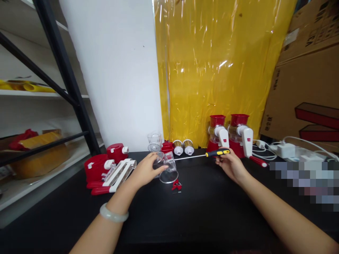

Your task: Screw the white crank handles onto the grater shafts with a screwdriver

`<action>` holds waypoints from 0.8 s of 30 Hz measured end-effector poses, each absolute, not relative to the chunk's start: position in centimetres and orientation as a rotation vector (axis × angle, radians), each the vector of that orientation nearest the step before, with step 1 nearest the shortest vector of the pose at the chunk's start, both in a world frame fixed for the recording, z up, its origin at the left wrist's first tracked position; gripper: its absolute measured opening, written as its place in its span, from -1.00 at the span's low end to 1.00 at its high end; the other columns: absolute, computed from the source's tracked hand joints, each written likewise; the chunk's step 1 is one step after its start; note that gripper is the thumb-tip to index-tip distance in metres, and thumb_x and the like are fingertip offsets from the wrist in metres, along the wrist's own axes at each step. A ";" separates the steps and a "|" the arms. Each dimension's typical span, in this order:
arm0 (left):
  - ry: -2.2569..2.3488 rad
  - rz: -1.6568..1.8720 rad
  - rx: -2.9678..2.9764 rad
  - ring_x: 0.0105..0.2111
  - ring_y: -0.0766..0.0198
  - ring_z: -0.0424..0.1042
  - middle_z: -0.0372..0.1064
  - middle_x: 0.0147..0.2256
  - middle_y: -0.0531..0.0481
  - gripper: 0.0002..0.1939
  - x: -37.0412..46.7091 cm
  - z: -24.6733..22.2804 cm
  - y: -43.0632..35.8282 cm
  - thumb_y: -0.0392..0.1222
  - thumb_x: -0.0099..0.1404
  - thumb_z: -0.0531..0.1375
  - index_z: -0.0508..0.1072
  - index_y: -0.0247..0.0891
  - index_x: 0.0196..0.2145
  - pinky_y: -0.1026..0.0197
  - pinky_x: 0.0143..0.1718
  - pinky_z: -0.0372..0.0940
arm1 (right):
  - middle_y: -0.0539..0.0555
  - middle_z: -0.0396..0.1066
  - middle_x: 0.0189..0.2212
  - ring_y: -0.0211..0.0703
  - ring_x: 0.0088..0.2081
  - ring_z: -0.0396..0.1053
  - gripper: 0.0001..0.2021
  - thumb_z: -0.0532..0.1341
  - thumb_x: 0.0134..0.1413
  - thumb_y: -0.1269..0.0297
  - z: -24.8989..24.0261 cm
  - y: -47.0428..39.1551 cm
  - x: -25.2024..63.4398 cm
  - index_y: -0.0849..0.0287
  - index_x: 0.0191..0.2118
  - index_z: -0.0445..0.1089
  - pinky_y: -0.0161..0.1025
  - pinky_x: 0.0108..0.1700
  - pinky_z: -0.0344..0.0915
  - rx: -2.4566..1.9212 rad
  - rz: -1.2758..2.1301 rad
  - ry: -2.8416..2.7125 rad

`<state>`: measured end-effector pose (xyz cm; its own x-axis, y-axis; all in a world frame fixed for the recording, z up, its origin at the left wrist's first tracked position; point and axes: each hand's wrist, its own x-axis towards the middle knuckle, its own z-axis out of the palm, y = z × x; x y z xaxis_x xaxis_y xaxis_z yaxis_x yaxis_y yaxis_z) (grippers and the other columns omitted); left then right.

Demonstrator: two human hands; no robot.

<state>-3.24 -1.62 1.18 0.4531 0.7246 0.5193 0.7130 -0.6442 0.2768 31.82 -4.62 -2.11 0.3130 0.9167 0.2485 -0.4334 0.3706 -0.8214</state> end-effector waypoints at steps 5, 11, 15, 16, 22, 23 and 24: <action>1.348 0.962 2.665 0.04 -0.01 0.37 0.36 0.05 -0.18 -0.56 -3.2 1.3 -1.6 0.22 0.23 0.16 0.41 -0.21 -0.17 -0.06 0.08 0.27 | -0.08 0.27 -0.59 -0.27 -0.57 0.21 -0.70 0.32 -0.14 0.01 -2.0 -4.4 31.8 0.06 -0.35 0.31 -0.27 -0.51 0.18 -0.721 0.987 -0.826; 1.313 0.953 2.668 0.04 0.00 0.38 0.37 0.03 -0.15 -0.59 -3.0 1.6 -1.9 0.20 0.24 0.15 0.42 -0.21 -0.21 -0.05 0.09 0.26 | -0.13 0.17 -0.66 -0.34 -0.63 0.09 -0.77 0.35 -0.15 0.12 -2.3 -4.0 32.1 0.06 -0.37 0.33 -0.33 -0.53 0.12 -0.779 0.909 -0.833; 1.333 0.955 2.667 0.06 -0.01 0.37 0.36 0.07 -0.16 -0.57 -3.1 1.6 -1.9 0.20 0.23 0.16 0.43 -0.22 -0.18 -0.05 0.11 0.25 | -0.06 0.37 -0.48 -0.22 -0.49 0.31 -0.76 0.28 -0.25 0.29 -1.9 -4.7 32.4 0.02 -0.31 0.37 -0.26 -0.44 0.23 -0.663 1.043 -0.833; 1.333 0.945 2.666 0.07 -0.01 0.37 0.35 0.08 -0.16 -0.57 -3.1 1.6 -1.8 0.20 0.24 0.16 0.43 -0.21 -0.18 -0.05 0.11 0.25 | -0.05 0.40 -0.45 -0.20 -0.47 0.34 -0.74 0.28 -0.26 0.29 -1.7 -4.9 32.4 0.01 -0.30 0.37 -0.24 -0.42 0.26 -0.647 1.066 -0.838; 1.374 0.930 2.659 0.13 -0.04 0.31 0.35 0.10 -0.18 -0.52 -3.3 1.4 -1.5 0.24 0.22 0.17 0.43 -0.22 -0.14 -0.08 0.16 0.20 | -0.03 0.38 -0.53 -0.16 -0.52 0.34 -0.65 0.23 -0.04 -0.12 -1.9 -4.5 32.4 0.03 -0.26 0.36 -0.15 -0.41 0.32 -0.764 0.887 -0.916; 1.377 0.920 2.657 0.14 -0.04 0.30 0.34 0.12 -0.18 -0.51 -3.3 1.4 -1.5 0.24 0.22 0.16 0.43 -0.22 -0.13 -0.08 0.17 0.19 | -0.04 0.35 -0.57 -0.18 -0.55 0.32 -0.63 0.22 -0.02 -0.15 -2.1 -4.3 32.4 0.04 -0.26 0.36 -0.17 -0.44 0.30 -0.813 0.820 -0.950; 1.380 0.910 2.653 0.15 -0.04 0.30 0.32 0.13 -0.19 -0.50 -3.3 1.4 -1.6 0.25 0.22 0.16 0.43 -0.22 -0.11 -0.08 0.18 0.19 | -0.06 0.31 -0.61 -0.20 -0.58 0.29 -0.63 0.22 0.00 -0.14 -2.3 -4.2 32.5 0.05 -0.26 0.36 -0.20 -0.48 0.28 -0.856 0.767 -0.981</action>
